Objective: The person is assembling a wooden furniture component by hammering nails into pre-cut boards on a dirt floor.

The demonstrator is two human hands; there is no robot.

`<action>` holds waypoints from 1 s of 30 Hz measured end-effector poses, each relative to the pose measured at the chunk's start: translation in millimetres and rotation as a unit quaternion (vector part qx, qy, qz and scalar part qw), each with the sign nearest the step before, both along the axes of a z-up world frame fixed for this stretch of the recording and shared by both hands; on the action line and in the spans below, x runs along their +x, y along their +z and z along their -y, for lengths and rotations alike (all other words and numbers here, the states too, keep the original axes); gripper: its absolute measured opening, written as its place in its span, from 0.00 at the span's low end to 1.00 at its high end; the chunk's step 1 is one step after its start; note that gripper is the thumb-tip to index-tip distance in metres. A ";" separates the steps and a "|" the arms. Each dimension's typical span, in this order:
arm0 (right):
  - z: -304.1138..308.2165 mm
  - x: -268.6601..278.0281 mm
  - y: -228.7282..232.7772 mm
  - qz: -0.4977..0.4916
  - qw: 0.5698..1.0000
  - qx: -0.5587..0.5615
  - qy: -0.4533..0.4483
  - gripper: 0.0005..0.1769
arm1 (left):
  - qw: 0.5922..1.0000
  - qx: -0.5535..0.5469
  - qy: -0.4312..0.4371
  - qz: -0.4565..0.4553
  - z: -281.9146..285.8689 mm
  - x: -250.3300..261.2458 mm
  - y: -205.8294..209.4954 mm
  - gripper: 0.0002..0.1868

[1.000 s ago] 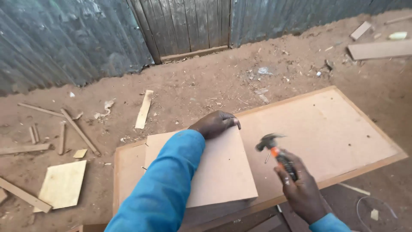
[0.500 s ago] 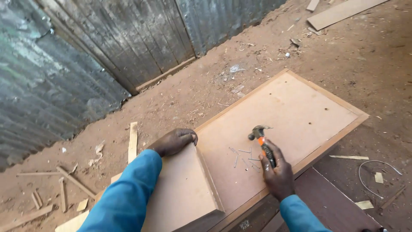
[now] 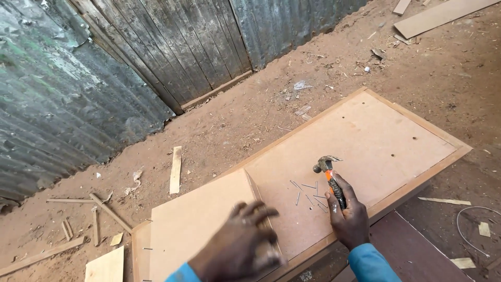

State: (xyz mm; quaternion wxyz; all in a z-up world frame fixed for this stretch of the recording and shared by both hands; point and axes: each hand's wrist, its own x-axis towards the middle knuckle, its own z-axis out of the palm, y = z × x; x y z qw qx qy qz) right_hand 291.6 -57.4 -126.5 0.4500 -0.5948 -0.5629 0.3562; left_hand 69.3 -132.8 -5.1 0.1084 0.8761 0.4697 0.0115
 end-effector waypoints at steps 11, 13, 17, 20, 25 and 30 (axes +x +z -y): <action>0.9 -2.1 -4.5 -0.043 0.997 0.065 -0.009 0.25 | 0.897 0.232 0.219 0.307 63.9 -34.0 -21.4 0.08; -1.4 1.2 -5.9 -0.040 0.998 0.049 0.003 0.26 | 0.838 0.308 0.320 0.317 90.4 -51.6 -26.1 0.08; -24.7 12.5 -31.2 -0.220 0.974 -0.049 0.028 0.24 | 0.623 0.382 0.590 0.343 155.1 -82.5 -43.6 0.08; -65.3 44.2 -64.8 -0.168 0.973 -0.145 0.063 0.12 | 0.471 0.379 0.642 0.472 188.1 -109.8 -78.3 0.07; -53.4 36.1 -25.5 0.080 0.987 -0.141 -0.007 0.23 | 0.428 0.282 0.708 0.486 221.9 -107.7 -89.7 0.10; -63.3 62.4 -65.6 0.233 0.967 -0.102 0.001 0.44 | 0.535 0.211 0.659 0.485 207.8 -90.4 -134.5 0.19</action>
